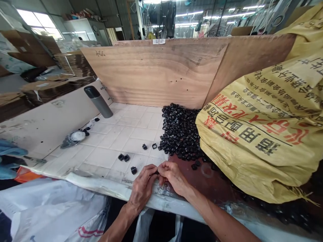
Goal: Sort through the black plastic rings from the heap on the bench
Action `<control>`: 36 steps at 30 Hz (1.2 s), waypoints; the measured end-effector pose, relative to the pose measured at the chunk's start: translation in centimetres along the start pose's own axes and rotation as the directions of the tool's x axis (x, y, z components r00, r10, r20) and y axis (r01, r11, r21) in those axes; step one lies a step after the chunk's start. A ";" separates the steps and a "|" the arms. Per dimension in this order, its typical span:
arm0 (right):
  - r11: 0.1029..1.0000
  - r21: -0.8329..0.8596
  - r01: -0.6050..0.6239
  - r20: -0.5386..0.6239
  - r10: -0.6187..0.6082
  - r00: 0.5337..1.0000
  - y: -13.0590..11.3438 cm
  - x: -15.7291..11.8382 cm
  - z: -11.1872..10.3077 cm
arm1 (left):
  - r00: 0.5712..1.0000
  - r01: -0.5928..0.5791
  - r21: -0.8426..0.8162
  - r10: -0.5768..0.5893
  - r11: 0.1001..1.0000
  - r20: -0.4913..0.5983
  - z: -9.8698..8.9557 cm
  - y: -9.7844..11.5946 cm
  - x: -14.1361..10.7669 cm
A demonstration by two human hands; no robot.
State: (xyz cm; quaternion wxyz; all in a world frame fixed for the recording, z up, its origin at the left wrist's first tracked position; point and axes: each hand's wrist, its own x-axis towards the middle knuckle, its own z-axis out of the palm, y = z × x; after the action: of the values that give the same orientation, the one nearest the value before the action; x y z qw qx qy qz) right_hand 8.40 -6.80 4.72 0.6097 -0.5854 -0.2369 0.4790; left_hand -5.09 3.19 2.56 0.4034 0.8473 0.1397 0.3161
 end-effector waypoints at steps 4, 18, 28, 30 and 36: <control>0.966 0.231 -0.119 0.091 0.100 0.991 -0.1 0.3 -0.5 | 0.981 -0.185 0.129 0.175 0.974 0.087 -0.2 -0.2 -0.2; 0.782 -0.575 0.240 -0.170 -0.401 0.900 0.8 1.5 -2.3 | 0.998 0.053 0.505 -0.066 0.861 0.007 -3.2 -0.3 1.2; 0.431 -0.787 0.442 0.107 -0.610 0.785 1.7 2.0 -2.8 | 1.000 -0.023 0.601 0.009 0.799 0.026 1.9 -2.2 10.1; 0.436 -0.791 0.429 0.072 -0.630 0.773 2.0 2.3 -3.1 | 0.998 -0.002 0.592 -0.031 0.806 0.046 2.1 -2.6 9.8; 0.309 -0.843 0.440 0.179 -0.610 0.772 2.1 2.5 -3.2 | 0.994 -0.033 0.532 -0.026 0.846 0.103 1.4 -0.9 5.1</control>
State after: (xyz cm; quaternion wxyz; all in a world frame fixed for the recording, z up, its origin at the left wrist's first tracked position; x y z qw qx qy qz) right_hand 11.56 -6.48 1.40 0.3810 -0.7334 -0.5627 0.0194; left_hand -0.27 5.44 3.34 0.1590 0.9417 0.1987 0.2202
